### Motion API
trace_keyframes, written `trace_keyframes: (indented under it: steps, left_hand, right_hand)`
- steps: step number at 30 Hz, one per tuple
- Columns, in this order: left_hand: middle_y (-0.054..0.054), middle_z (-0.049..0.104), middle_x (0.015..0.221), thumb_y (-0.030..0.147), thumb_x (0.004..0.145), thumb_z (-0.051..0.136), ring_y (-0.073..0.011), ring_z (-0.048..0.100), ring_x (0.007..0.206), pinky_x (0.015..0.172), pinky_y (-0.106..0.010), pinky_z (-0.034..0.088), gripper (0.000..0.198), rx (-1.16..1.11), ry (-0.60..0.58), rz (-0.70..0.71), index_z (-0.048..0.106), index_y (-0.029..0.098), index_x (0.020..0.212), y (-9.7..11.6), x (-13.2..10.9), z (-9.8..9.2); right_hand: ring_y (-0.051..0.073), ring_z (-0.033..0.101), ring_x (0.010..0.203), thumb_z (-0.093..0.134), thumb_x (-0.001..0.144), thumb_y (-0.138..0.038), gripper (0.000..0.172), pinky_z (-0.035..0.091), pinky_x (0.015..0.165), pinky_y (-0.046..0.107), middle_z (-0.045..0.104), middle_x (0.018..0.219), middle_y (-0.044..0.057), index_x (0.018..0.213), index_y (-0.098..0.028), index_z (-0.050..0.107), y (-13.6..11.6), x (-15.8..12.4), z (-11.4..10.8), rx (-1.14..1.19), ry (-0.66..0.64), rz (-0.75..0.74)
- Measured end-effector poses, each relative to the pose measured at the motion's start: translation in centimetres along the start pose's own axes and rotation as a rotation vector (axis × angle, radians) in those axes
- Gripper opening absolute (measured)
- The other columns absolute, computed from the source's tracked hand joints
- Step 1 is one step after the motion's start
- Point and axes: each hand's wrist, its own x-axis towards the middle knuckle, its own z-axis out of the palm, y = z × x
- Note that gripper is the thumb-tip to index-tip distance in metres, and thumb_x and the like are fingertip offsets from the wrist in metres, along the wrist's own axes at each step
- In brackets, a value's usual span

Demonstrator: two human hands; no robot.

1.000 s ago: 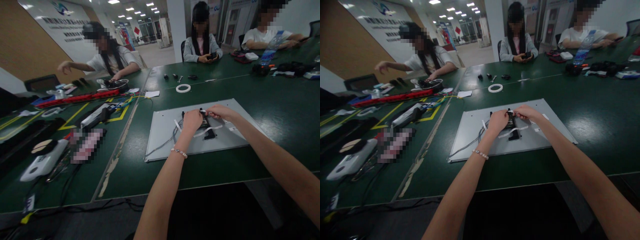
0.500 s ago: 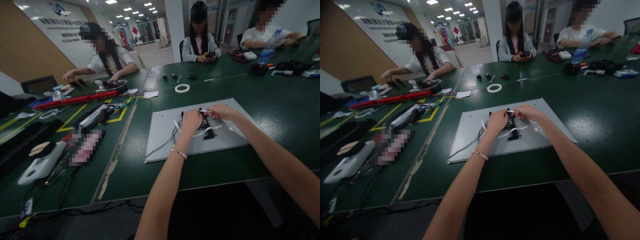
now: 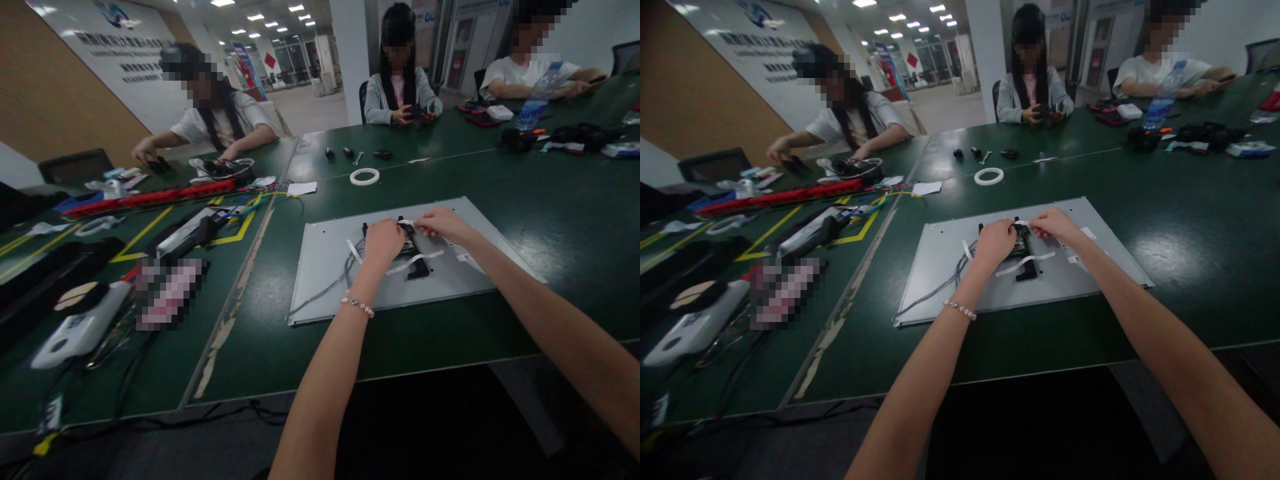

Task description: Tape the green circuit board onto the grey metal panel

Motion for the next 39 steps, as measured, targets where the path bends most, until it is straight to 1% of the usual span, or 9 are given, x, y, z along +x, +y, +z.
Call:
trace_keyframes:
  steps: [6, 9, 12, 16, 21, 24, 29, 32, 39]
  left_hand:
    - [-0.011, 0.069, 0.105, 0.023, 0.094, 0.034, -0.0216, 0.063, 0.098, 0.090, -0.032, 0.044, 0.032, -0.013, 0.015, -0.003, 0.064, 0.015, 0.100, 0.0, -0.1, 0.1]
    - [-0.011, 0.068, 0.105, 0.022, 0.094, 0.034, -0.0213, 0.063, 0.098, 0.090, -0.032, 0.044, 0.032, -0.022, 0.016, 0.002, 0.064, 0.015, 0.100, -0.1, 0.0, 0.2]
    - [-0.011, 0.067, 0.107, 0.021, 0.094, 0.034, -0.0212, 0.061, 0.102, 0.093, -0.032, 0.043, 0.032, -0.027, 0.014, 0.016, 0.065, 0.014, 0.100, -0.2, 0.0, 0.2]
    - [-0.011, 0.064, 0.111, 0.022, 0.094, 0.034, -0.0208, 0.059, 0.105, 0.093, -0.031, 0.043, 0.032, -0.015, 0.020, 0.012, 0.065, 0.015, 0.102, -0.2, 0.1, 0.3]
    - [-0.012, 0.061, 0.109, 0.022, 0.093, 0.035, -0.0222, 0.059, 0.103, 0.090, -0.032, 0.044, 0.033, -0.007, 0.046, 0.017, 0.066, 0.013, 0.101, -0.2, 0.1, 0.5]
    - [-0.013, 0.059, 0.112, 0.023, 0.094, 0.035, -0.0220, 0.056, 0.106, 0.092, -0.032, 0.043, 0.033, -0.002, 0.047, -0.001, 0.066, 0.014, 0.104, -0.2, 0.0, 0.5]
    - [-0.013, 0.058, 0.115, 0.023, 0.094, 0.036, -0.0239, 0.052, 0.110, 0.096, -0.034, 0.040, 0.034, 0.018, 0.053, 0.011, 0.066, 0.014, 0.108, -0.2, -0.1, 0.3]
    - [-0.012, 0.058, 0.115, 0.023, 0.094, 0.036, -0.0242, 0.052, 0.110, 0.096, -0.035, 0.040, 0.034, 0.010, 0.052, 0.018, 0.065, 0.015, 0.108, -0.2, -0.1, 0.4]
    - [-0.012, 0.060, 0.111, 0.024, 0.093, 0.037, -0.0257, 0.055, 0.104, 0.091, -0.037, 0.043, 0.033, 0.029, 0.084, -0.050, 0.067, 0.013, 0.100, 0.0, -0.3, 0.3]
  right_hand:
    - [0.006, 0.046, 0.045, 0.058, 0.083, -0.026, 0.021, 0.032, 0.042, 0.018, 0.055, 0.054, 0.002, 0.066, -0.012, 0.060, -0.3, 0.0, 0.4, -0.073, 0.066, 0.011]
    - [0.008, 0.048, 0.046, 0.058, 0.081, -0.027, 0.020, 0.034, 0.045, 0.019, 0.056, 0.052, 0.002, 0.065, -0.013, 0.060, 0.1, 0.1, 0.5, -0.200, 0.103, -0.063]
    - [0.010, 0.052, 0.052, 0.058, 0.080, -0.028, 0.018, 0.038, 0.054, 0.020, 0.056, 0.052, 0.002, 0.069, -0.015, 0.062, 0.3, 0.0, 0.7, -0.382, 0.173, -0.193]
    - [0.015, 0.056, 0.070, 0.058, 0.080, -0.033, 0.018, 0.038, 0.063, 0.023, 0.062, 0.067, 0.005, 0.074, -0.017, 0.064, 0.3, -0.2, 0.8, -0.602, 0.271, -0.327]
    - [0.018, 0.055, 0.078, 0.057, 0.081, -0.038, 0.020, 0.037, 0.067, 0.026, 0.064, 0.081, 0.007, 0.079, -0.019, 0.062, 0.7, -0.1, 1.1, -0.705, 0.333, -0.318]
    - [0.019, 0.054, 0.082, 0.058, 0.082, -0.037, 0.020, 0.038, 0.071, 0.027, 0.063, 0.087, 0.009, 0.085, -0.018, 0.061, 1.1, 0.1, 1.0, -0.725, 0.337, -0.342]
    - [0.020, 0.054, 0.087, 0.056, 0.085, -0.031, 0.020, 0.039, 0.077, 0.029, 0.061, 0.095, 0.010, 0.098, -0.016, 0.058, 2.1, 0.7, -0.1, -0.763, 0.260, -0.461]
    - [0.022, 0.053, 0.090, 0.055, 0.086, -0.029, 0.020, 0.039, 0.080, 0.031, 0.059, 0.098, 0.011, 0.100, -0.015, 0.058, 2.6, 1.0, -0.8, -0.798, 0.252, -0.475]
    - [0.022, 0.054, 0.091, 0.053, 0.088, -0.032, 0.024, 0.040, 0.082, 0.033, 0.058, 0.098, 0.012, 0.104, -0.015, 0.058, 2.9, 1.0, -1.8, -0.853, 0.202, -0.524]
